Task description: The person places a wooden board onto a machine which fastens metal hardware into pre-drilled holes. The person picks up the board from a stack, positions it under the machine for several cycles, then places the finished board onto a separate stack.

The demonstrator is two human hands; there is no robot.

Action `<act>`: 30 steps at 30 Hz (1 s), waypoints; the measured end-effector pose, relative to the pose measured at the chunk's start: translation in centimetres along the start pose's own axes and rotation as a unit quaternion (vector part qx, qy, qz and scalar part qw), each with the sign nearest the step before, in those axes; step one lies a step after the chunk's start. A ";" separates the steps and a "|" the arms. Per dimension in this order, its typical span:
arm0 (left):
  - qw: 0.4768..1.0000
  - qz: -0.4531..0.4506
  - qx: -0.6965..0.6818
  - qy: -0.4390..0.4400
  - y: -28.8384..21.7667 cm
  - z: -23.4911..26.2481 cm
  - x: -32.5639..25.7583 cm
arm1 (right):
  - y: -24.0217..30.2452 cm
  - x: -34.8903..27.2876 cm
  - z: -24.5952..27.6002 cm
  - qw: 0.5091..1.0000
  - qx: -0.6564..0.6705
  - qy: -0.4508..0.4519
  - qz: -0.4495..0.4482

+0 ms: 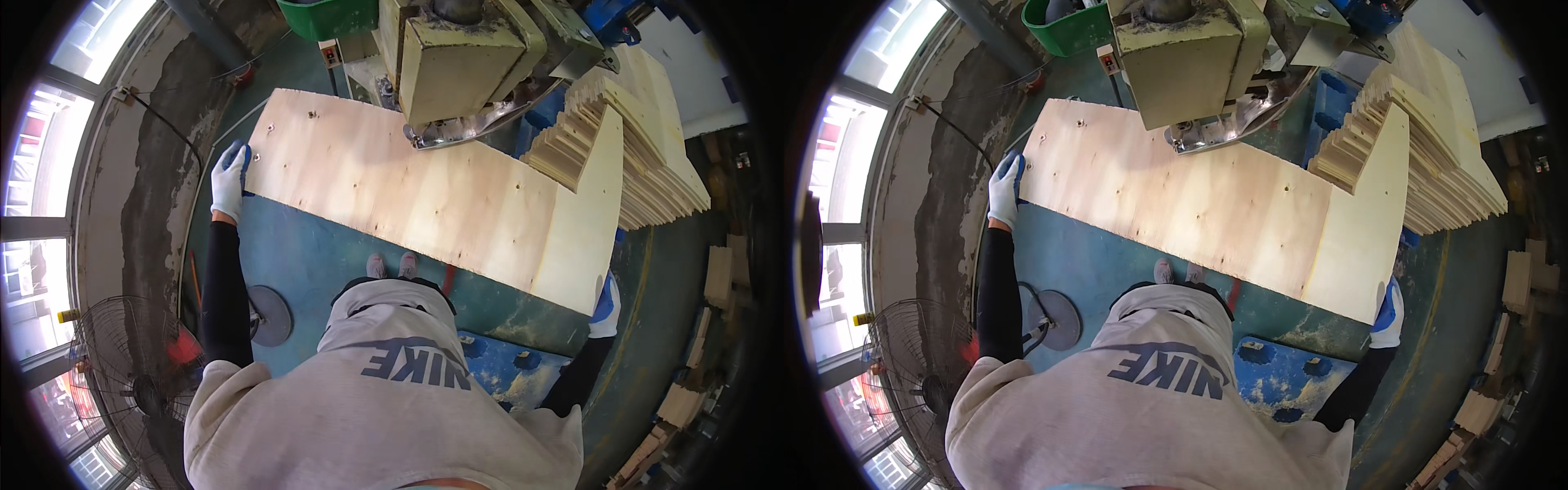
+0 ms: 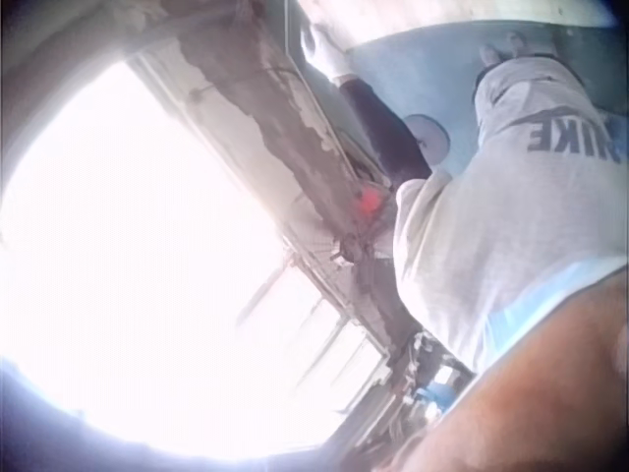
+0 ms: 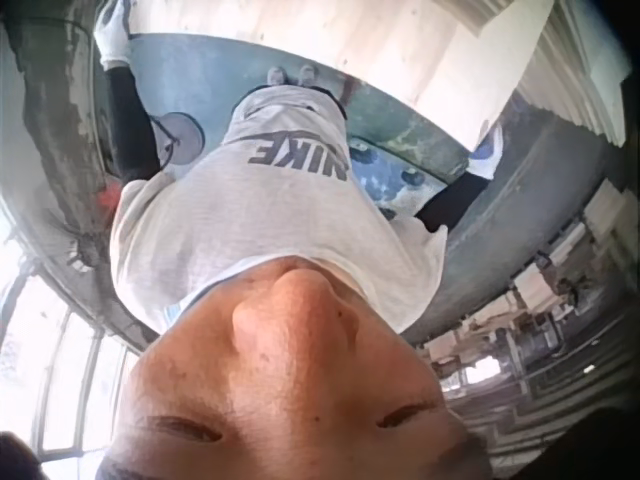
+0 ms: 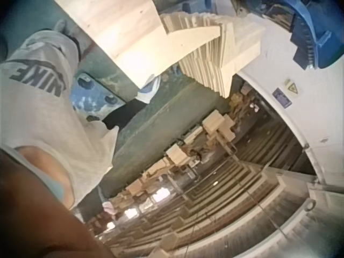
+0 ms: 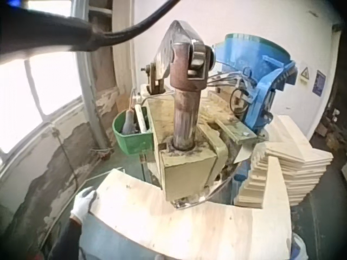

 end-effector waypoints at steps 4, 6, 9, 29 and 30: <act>0.903 0.116 -0.402 0.092 -0.6 -3.9 -8.0 | 0.2 3.6 -1.8 0.996 0.016 -0.054 -0.073; 0.870 0.145 -0.448 0.145 1.2 -7.5 -13.1 | -0.7 4.2 -2.0 0.995 -0.002 -0.068 -0.073; 0.859 0.208 -0.439 0.162 2.4 -14.0 -17.2 | -1.2 4.3 -2.8 0.998 -0.013 -0.057 0.011; 0.897 0.129 -0.422 0.024 1.2 -0.4 -12.9 | -2.9 1.2 -20.5 0.997 0.076 0.002 -0.004; 0.893 0.138 -0.427 0.038 1.2 -0.4 -12.3 | -2.8 1.5 -20.7 0.997 0.071 0.007 -0.001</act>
Point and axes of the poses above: each hand's wrist, its own x-axis towards the middle knuckle, its own z-axis out of the back of the hand, y = z × x, the point moved 3 cm from there along x, towards the middle knuckle, and after that the axes turned 2 degrees about z, right-handed, at the moved point
